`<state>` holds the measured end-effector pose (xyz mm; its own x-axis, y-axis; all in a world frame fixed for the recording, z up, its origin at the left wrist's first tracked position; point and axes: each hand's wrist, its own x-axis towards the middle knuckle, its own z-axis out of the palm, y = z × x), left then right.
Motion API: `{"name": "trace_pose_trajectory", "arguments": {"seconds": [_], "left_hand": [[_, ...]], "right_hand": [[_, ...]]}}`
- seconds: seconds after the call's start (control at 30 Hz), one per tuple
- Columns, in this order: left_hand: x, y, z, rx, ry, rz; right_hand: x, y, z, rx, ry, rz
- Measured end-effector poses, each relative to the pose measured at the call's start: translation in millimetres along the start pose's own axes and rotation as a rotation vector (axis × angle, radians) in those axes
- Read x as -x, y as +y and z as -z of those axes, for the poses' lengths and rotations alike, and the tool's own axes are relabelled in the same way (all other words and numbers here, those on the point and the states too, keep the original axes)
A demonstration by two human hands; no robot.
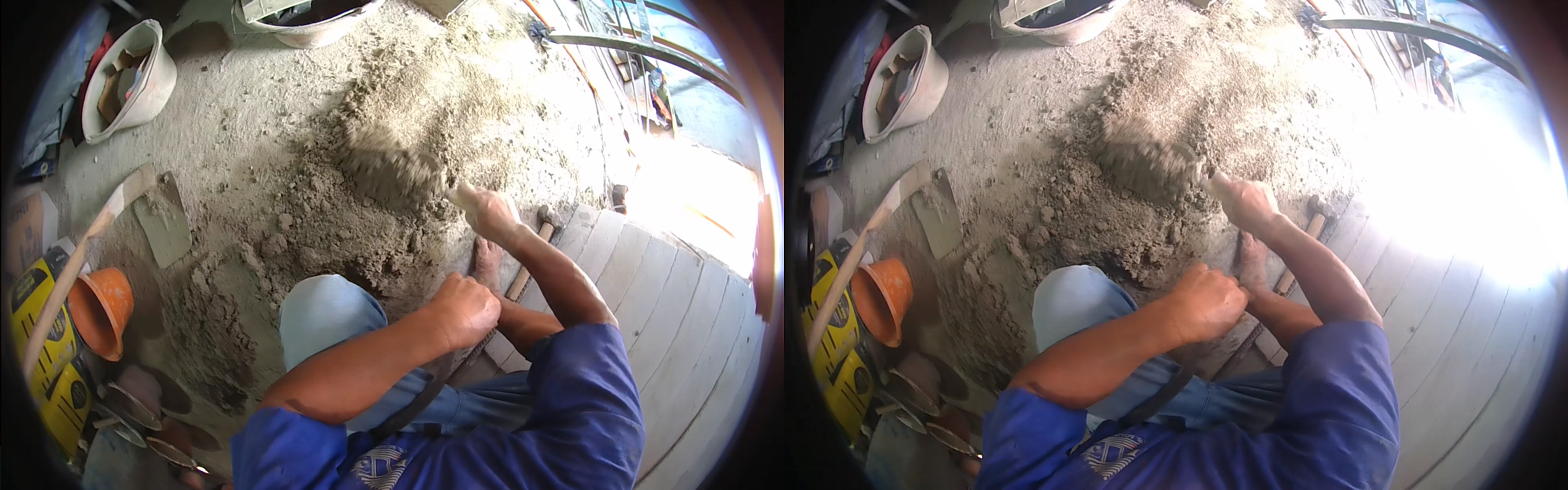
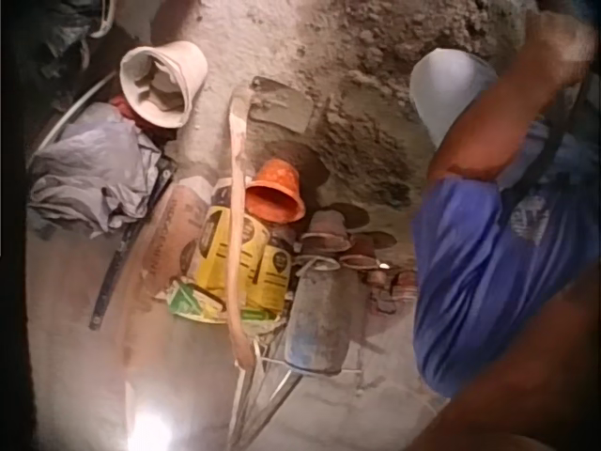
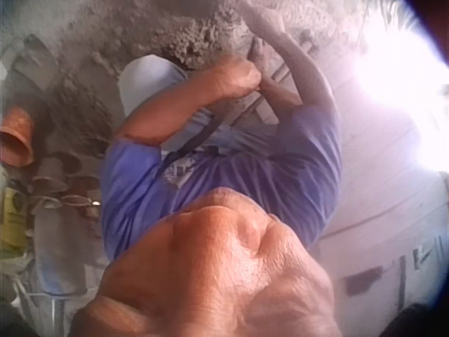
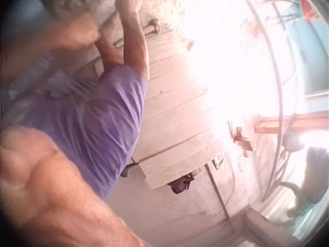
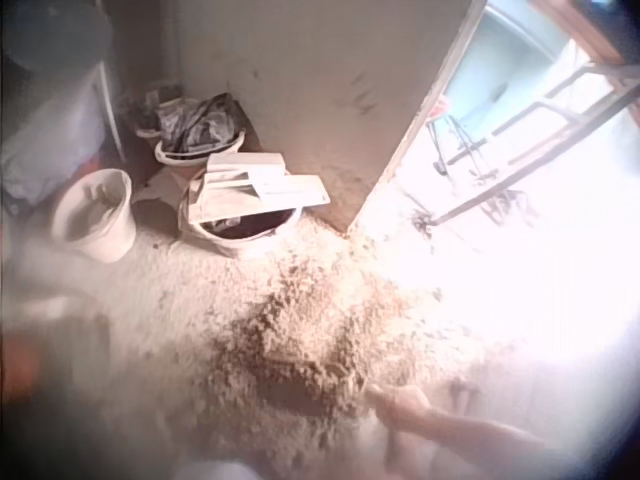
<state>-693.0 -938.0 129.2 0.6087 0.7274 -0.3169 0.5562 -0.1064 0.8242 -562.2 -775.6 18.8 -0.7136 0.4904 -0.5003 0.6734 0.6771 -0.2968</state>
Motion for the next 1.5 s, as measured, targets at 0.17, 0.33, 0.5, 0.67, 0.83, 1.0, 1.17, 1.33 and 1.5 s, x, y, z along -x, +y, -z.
{"name": "trace_pose_trajectory", "arguments": {"seconds": [0.17,0.33,0.5,0.67,0.83,1.0,1.17,1.33,1.5], "left_hand": [[26.2,13.8,13.4,0.004,0.047,-0.089],[73.4,22.1,27.0,-0.098,0.264,-0.071],[118.9,42.9,6.9,-0.094,0.480,-0.054],[143.9,64.8,-16.1,-0.032,0.590,-0.169],[160.8,79.0,-36.5,-0.051,0.716,-0.157],[183.0,95.7,-58.5,-0.060,0.864,0.006],[139.4,96.9,-103.5,-0.036,1.259,0.059],[185.0,106.0,-71.1,-0.185,1.212,0.342],[152.2,89.3,-85.9,-0.128,1.209,0.320]], "right_hand": [[42.4,-37.8,12.3,0.047,-0.009,-0.141],[52.4,58.3,-29.8,-0.907,0.298,-0.934],[65.9,25.8,-70.9,-0.606,0.117,-0.686],[62.8,-52.8,-89.5,-0.300,-0.080,-0.216],[65.8,-81.0,-121.0,-0.101,-0.177,0.183],[52.5,-155.8,-131.8,-0.120,-0.468,0.078],[43.3,-218.8,-149.4,-0.005,-0.456,0.375],[24.4,-243.7,-153.1,0.057,-0.485,0.594],[16.4,-252.6,-153.1,0.111,-0.486,0.692]]}}
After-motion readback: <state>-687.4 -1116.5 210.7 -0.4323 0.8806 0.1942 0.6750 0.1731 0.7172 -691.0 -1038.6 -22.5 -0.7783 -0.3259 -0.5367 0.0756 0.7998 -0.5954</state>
